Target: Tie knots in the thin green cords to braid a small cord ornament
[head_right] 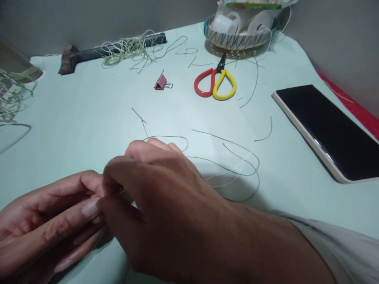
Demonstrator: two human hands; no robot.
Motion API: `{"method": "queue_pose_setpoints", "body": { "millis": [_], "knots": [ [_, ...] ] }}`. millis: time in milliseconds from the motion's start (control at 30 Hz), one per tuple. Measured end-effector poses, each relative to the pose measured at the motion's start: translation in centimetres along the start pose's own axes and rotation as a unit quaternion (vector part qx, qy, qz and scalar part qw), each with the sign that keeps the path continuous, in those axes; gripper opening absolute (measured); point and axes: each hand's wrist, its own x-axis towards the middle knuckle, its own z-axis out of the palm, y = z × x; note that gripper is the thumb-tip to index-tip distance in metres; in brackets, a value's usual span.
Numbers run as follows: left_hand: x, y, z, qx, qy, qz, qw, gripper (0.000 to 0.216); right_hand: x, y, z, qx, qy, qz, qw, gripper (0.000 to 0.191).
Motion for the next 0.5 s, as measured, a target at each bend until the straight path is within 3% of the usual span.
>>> {"method": "queue_pose_setpoints", "body": {
  "millis": [200, 500],
  "knots": [
    [-0.03, -0.2, -0.11, -0.008, 0.003, 0.007, 1.0, 0.024, 0.11, -0.08, 0.0, 0.057, 0.01, 0.055, 0.997, 0.011],
    [-0.34, -0.32, 0.1, -0.024, -0.007, 0.015, 1.0, 0.025, -0.51, -0.07, -0.67, 0.059, -0.009, 0.07, 0.996, 0.013]
  ]
}}
